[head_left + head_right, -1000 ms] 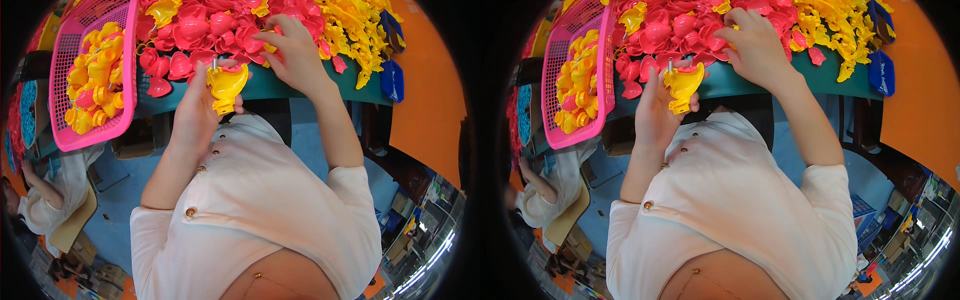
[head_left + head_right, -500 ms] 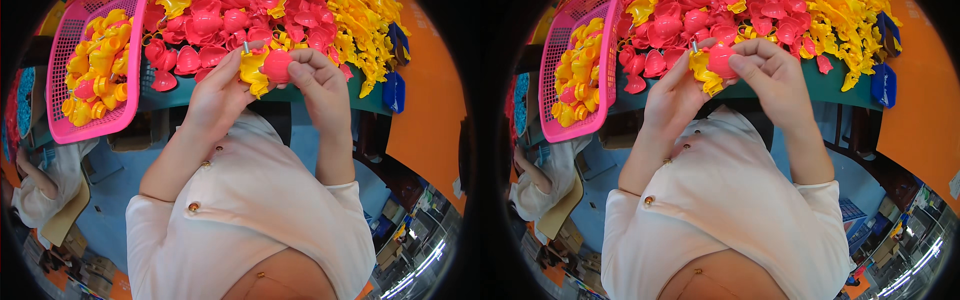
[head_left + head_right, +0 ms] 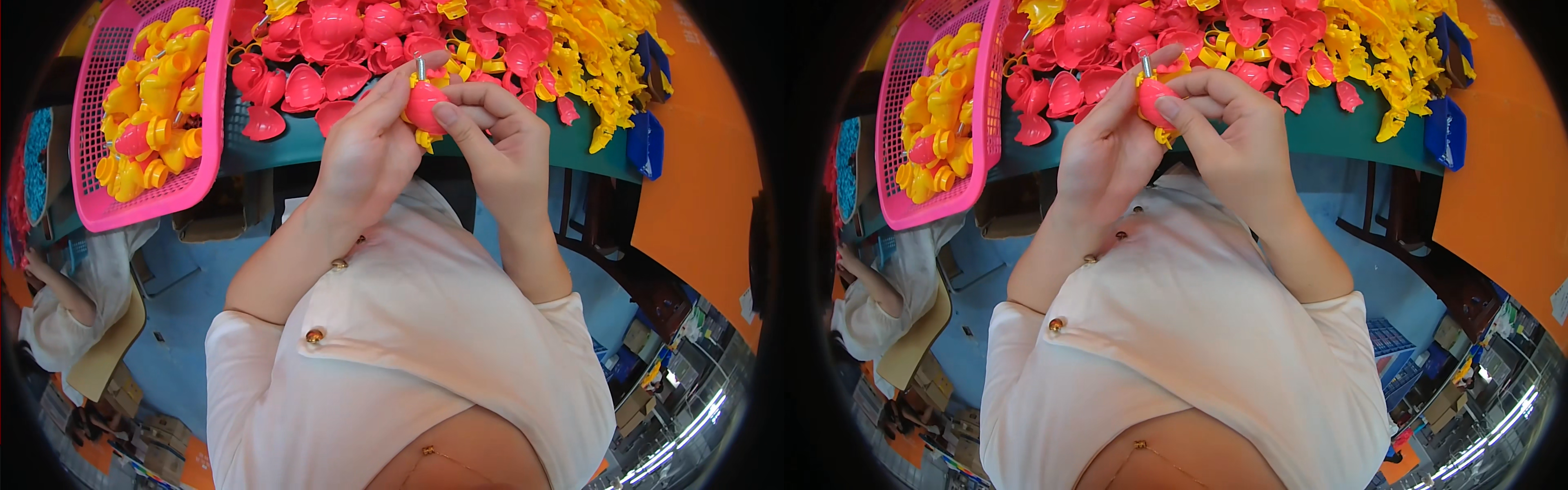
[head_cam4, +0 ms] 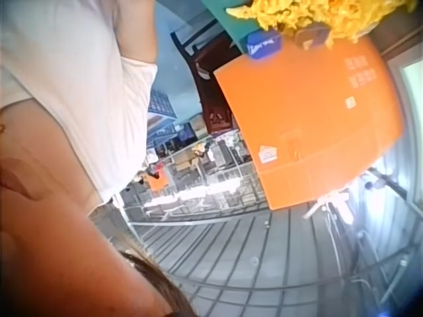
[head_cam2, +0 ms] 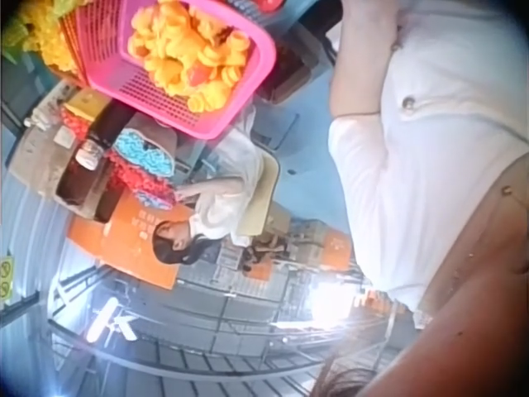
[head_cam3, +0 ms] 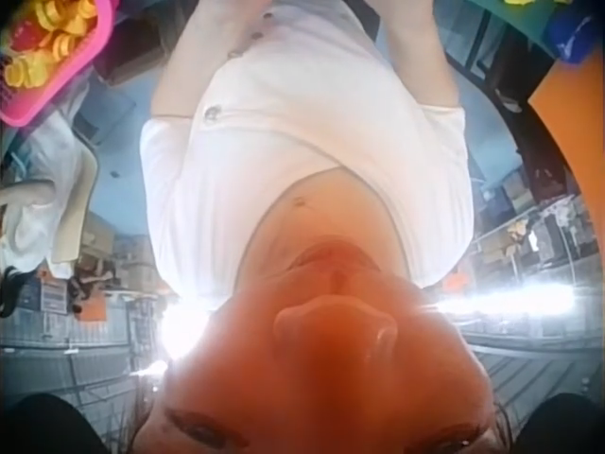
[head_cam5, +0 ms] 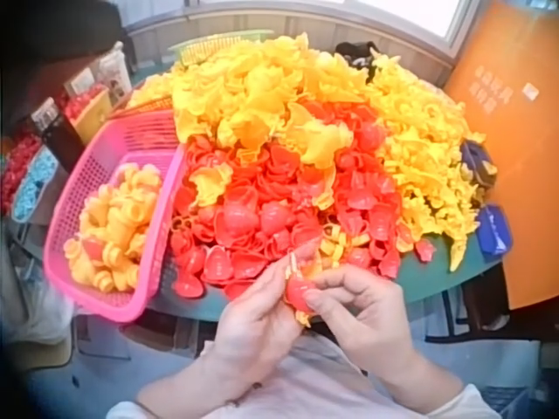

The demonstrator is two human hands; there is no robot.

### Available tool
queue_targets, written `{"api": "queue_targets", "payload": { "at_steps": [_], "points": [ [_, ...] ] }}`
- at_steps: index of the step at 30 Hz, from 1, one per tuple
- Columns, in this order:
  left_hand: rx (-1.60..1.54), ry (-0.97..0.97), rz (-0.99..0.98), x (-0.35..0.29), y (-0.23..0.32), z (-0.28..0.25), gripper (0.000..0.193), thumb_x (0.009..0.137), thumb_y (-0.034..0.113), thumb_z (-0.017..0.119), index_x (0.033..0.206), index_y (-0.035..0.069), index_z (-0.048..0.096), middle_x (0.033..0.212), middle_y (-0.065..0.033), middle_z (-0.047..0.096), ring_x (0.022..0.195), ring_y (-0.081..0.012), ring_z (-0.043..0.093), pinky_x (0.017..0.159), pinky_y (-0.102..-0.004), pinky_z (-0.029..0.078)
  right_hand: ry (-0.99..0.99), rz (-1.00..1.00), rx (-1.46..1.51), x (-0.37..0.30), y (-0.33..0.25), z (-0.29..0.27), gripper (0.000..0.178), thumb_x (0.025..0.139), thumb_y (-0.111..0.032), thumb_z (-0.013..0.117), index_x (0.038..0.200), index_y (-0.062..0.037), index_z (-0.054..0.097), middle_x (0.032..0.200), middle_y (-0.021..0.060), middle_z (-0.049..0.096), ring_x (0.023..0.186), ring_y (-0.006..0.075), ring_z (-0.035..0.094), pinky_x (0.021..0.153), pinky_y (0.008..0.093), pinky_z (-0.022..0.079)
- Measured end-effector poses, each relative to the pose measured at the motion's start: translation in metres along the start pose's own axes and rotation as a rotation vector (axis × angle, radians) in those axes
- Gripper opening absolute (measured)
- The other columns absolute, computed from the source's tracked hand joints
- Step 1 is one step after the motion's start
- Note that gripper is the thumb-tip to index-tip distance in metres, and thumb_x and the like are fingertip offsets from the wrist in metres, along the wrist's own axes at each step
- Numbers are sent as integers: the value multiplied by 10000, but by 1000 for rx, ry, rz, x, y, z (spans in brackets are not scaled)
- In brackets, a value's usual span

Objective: Assembling small yellow and pink plastic toy components by hand.

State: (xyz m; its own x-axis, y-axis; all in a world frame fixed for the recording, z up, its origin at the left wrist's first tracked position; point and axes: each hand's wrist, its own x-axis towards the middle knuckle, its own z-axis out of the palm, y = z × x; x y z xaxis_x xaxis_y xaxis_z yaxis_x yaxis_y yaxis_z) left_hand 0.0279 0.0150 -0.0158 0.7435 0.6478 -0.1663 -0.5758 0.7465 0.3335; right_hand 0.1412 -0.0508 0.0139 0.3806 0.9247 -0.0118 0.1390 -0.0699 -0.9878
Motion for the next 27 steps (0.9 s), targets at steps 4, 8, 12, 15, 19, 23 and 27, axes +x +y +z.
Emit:
{"api": "queue_targets", "payload": {
  "at_steps": [4, 8, 12, 15, 19, 23, 27],
  "points": [
    [-33, 14, -19, 1, -1, -3, 393, 992, 170, 331, 1318, -45, 376, 1308, -114, 433, 1206, -206, 419, 1048, -345, 310, -36, -86, -129, -2, 3, -2, 143, 849, -29, 632, 955, 65, 608, 790, 72, 685, 771, 66, 598, 949, 293, 419],
    [-128, 33, -100, 1, -3, -2, 392, 990, 173, 336, 1313, -45, 379, 1303, -112, 435, 1207, -212, 417, 1047, -346, 310, -45, -225, -357, -7, 5, -8, 132, 842, -16, 630, 937, 73, 606, 795, 80, 689, 760, 76, 614, 893, 278, 450],
    [-96, 20, -133, 4, -12, -10, 385, 988, 178, 344, 1307, -32, 388, 1278, -116, 446, 1193, -207, 425, 1038, -347, 316, 49, -190, -260, -11, 11, 0, 116, 832, -11, 631, 929, 51, 616, 774, 90, 684, 712, 100, 632, 766, 251, 478],
    [-57, 30, -181, 4, -16, -8, 391, 981, 181, 376, 1324, -6, 375, 1251, -116, 460, 1181, -202, 434, 1024, -334, 318, 142, -283, -587, -15, 22, 2, 110, 812, -14, 635, 920, 9, 629, 758, 105, 652, 734, 165, 651, 676, 249, 469],
    [48, -3, -217, -2, -20, -5, 444, 956, 167, 466, 1355, 15, 342, 1244, -118, 468, 1188, -203, 438, 1019, -325, 312, 95, -294, -643, -20, 13, -15, 155, 816, -28, 638, 965, 15, 637, 826, 104, 669, 776, 143, 636, 709, 244, 471],
    [87, -48, -196, -4, -16, -1, 484, 944, 165, 507, 1360, -5, 328, 1303, -137, 453, 1227, -225, 439, 1053, -343, 310, -32, -148, -5, -16, 8, -65, 253, 809, -33, 646, 1059, 8, 641, 949, 71, 674, 802, 103, 604, 755, 223, 464],
    [65, -41, -254, -7, -11, -1, 473, 936, 195, 536, 1323, -29, 381, 1292, -136, 485, 1202, -241, 479, 1046, -355, 343, 627, -82, -600, 32, 40, -138, 282, 785, -126, 711, 1020, 18, 649, 861, 38, 669, 706, 75, 591, 646, 199, 465]
  ]
}}
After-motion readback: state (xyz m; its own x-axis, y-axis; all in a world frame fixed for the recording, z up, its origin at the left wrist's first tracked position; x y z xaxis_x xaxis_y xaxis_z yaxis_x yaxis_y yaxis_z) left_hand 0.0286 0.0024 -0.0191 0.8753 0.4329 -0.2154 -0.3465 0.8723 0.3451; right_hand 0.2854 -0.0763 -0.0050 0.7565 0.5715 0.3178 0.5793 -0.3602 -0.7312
